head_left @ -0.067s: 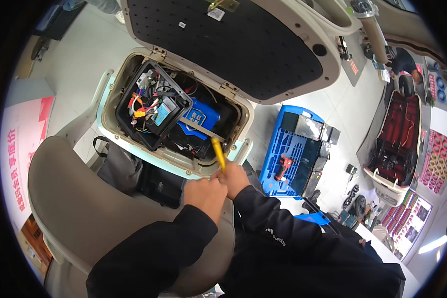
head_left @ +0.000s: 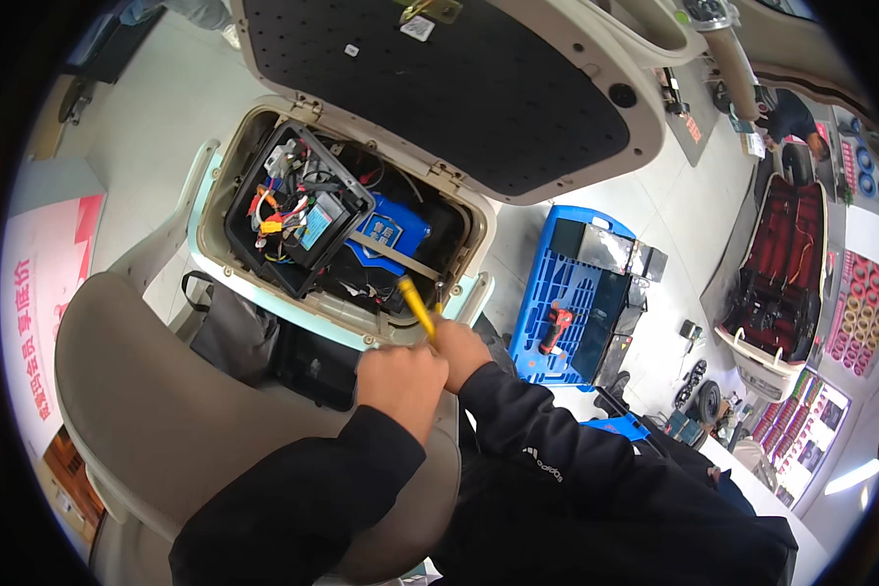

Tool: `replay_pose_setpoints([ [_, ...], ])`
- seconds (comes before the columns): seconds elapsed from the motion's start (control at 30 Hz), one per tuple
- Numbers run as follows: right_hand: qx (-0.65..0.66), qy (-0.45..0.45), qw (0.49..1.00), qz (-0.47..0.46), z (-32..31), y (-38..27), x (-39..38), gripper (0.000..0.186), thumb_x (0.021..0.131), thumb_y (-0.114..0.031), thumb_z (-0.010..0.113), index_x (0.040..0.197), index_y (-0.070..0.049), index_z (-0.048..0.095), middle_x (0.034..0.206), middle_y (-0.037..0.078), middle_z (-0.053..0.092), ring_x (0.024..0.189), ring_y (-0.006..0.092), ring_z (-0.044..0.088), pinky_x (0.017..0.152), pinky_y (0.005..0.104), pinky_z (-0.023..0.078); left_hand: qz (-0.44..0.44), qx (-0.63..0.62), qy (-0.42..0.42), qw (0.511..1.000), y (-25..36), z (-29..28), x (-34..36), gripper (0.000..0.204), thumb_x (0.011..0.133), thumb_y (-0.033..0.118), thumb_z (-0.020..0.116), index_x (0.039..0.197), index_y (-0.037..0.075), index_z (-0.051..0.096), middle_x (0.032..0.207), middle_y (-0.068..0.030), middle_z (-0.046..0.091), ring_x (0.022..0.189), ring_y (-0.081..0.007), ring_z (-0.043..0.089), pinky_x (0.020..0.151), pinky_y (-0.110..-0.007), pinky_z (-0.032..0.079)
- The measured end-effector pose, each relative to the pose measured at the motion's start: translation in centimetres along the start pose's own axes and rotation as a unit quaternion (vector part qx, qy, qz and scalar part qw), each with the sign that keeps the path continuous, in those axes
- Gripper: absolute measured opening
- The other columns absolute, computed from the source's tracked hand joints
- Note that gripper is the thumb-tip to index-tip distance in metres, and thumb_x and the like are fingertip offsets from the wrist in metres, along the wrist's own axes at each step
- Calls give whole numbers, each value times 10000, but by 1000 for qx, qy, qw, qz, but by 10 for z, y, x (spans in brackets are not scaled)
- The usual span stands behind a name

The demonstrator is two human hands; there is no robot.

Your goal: The person opens the seat compartment of a light-blue electric scooter, removes a black plastic cover, and uses a yellow-handled tool to tighten or adjust components around the battery and wiring. The person then replaces the cover and continues adjusting parts inside the compartment.

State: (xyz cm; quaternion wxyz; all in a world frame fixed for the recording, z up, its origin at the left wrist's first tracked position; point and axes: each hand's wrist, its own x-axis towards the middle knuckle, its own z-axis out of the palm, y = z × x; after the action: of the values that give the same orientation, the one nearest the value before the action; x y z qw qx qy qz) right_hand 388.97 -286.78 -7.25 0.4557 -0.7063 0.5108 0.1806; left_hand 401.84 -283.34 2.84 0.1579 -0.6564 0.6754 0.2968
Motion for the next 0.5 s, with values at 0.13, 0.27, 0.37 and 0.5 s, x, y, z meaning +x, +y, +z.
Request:
replay_pose_setpoints([
  [0.13, -188, -92, 971, -117, -27, 12, 3, 240, 933, -245, 651, 1076, -67, 726, 949, 181, 779, 917, 373, 773, 781, 485, 605, 67, 102, 232, 965, 0, 2, 22, 130, 769, 138, 755, 864, 115, 670, 855, -13, 603, 854, -201, 638, 706, -324, 526],
  [0.27, -300, -166, 925, -168, -55, -4, 6, 169, 892, -173, 686, 1010, -78, 760, 968, 160, 783, 902, 344, 785, 773, 460, 612, 123, 112, 154, 974, -17, 41, 25, 165, 820, 207, 768, 905, 94, 683, 890, -34, 638, 899, -215, 654, 719, -347, 531],
  [0.37, -228, -4, 963, -145, -59, 26, 6, 242, 793, -230, 796, 970, -72, 744, 843, 134, 753, 815, 368, 772, 682, 489, 594, 186, 39, 135, 972, -22, 44, 33, 203, 870, 263, 758, 927, 70, 728, 900, -51, 667, 951, -223, 660, 776, -339, 544],
  [0.5, -176, 135, 965, -138, -77, 31, -11, 394, 781, -133, 799, 1170, -148, 739, 1047, 71, 748, 1128, 314, 709, 1061, 500, 465, 213, 69, 143, 964, -15, 45, 49, 321, 921, 366, 750, 802, 69, 720, 770, -60, 666, 863, -230, 661, 742, -358, 543],
])
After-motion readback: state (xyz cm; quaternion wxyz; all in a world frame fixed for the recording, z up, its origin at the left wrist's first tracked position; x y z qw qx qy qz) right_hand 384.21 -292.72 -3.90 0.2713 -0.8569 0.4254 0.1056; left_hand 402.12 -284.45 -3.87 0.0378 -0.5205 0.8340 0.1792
